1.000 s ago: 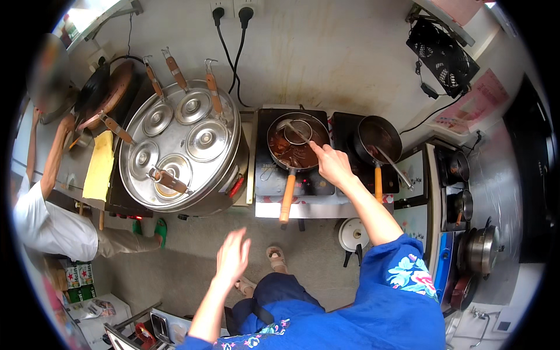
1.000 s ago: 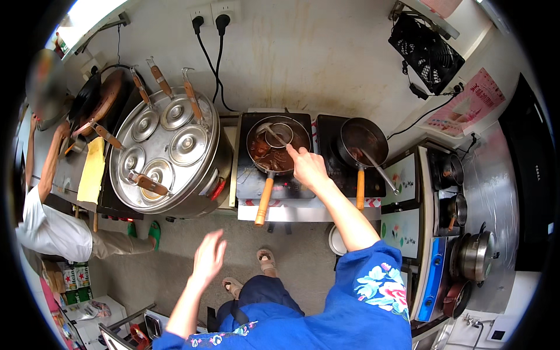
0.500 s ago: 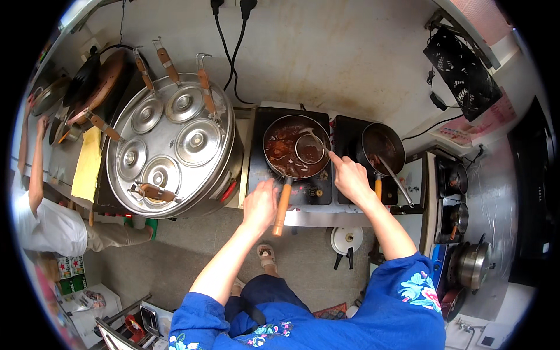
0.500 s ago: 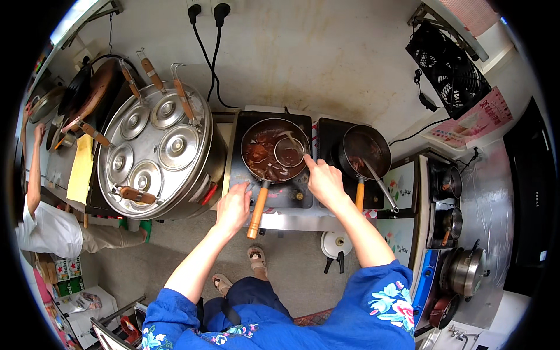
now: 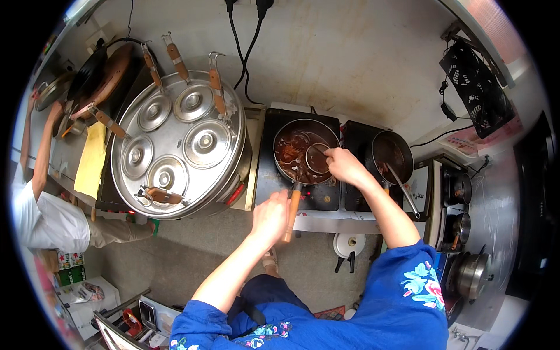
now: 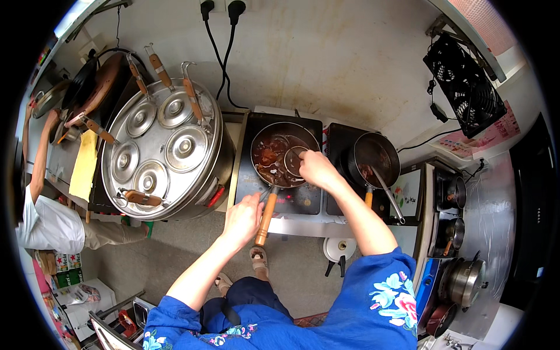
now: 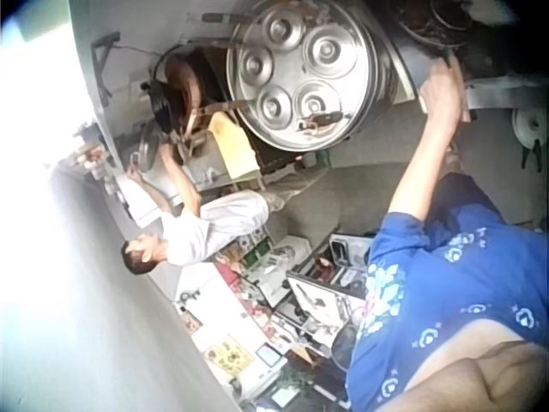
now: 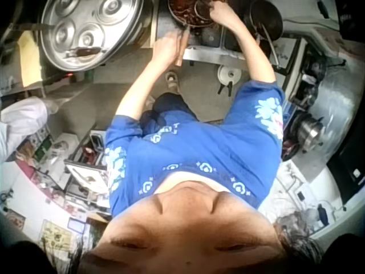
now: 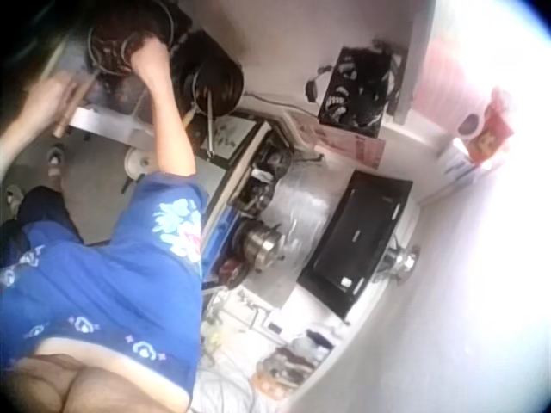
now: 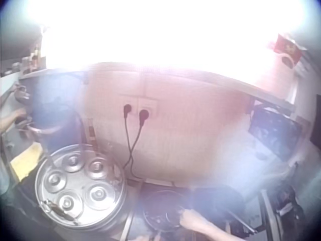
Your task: The person prepares meat in a kitchen. They use a ladle and a strainer to move meat from a pot of liquid into a container, then transfer the meat onto a cutting board and cut it into smaller pieces using a knife.
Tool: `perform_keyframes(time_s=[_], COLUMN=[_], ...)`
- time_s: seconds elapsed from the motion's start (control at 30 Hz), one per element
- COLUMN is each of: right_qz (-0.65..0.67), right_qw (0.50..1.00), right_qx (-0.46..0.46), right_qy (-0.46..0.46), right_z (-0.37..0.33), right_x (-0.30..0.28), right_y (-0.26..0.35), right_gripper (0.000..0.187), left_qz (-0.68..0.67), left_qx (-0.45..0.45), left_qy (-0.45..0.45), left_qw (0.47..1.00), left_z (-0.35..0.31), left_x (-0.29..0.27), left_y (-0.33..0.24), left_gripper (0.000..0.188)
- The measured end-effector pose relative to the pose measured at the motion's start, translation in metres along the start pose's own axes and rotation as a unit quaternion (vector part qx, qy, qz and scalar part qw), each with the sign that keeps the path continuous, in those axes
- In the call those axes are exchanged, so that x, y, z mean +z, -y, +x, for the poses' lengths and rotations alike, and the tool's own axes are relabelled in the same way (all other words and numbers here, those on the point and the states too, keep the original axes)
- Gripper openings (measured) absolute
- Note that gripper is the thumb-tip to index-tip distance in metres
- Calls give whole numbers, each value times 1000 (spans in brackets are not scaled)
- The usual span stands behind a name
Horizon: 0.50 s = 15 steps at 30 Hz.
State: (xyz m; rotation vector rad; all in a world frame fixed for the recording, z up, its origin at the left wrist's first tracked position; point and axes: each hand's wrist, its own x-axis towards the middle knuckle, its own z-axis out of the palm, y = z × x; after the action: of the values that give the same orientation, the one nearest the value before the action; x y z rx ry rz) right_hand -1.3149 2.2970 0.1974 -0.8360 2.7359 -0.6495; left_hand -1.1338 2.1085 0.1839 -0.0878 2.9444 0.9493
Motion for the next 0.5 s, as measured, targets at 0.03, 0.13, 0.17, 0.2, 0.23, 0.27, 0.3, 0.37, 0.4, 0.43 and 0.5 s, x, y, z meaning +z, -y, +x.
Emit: perform_keyframes(time_s=[0.03,0.13,0.17,0.2,0.23,0.27,0.3,0.37,0.4,0.43,0.5], right_qz=[100,346,437,475,512,548,584,657,691,695,682], right_qw=[990,886,836,805,771,735,701,636,602,602,635], right_qx=[78,271,302,326,350,372,388,376,368,363,343], right_qy=[59,146,135,140,144,147,133,149,156,151,119], right_z=[5,17,19,20,21,21,18,12,9,4,-4], right_x=[-2,-15,-15,-14,-14,-14,-13,-3,2,6,4], right_y=[-5,4,3,1,-2,-5,-6,-19,-25,-31,-19], right_gripper=[38,35,28,29,30,31,24,15,11,11,13], left_qz=[0,2,5,7,9,12,14,21,24,25,29], left_qx=[0,-4,-4,-4,1,8,14,16,18,19,16], left_qy=[3,5,2,-1,-5,-9,-13,-12,-12,-15,-22], left_qw=[1000,1000,1000,1000,1000,1000,1000,1000,999,999,999], left_z=[0,0,0,0,-1,-1,-1,0,1,2,3], left_x=[0,-2,-1,-1,0,1,1,3,3,4,5], left_y=[0,-1,0,1,2,3,4,6,7,7,9], left_gripper=[33,33,33,33,34,34,34,35,35,35,35])
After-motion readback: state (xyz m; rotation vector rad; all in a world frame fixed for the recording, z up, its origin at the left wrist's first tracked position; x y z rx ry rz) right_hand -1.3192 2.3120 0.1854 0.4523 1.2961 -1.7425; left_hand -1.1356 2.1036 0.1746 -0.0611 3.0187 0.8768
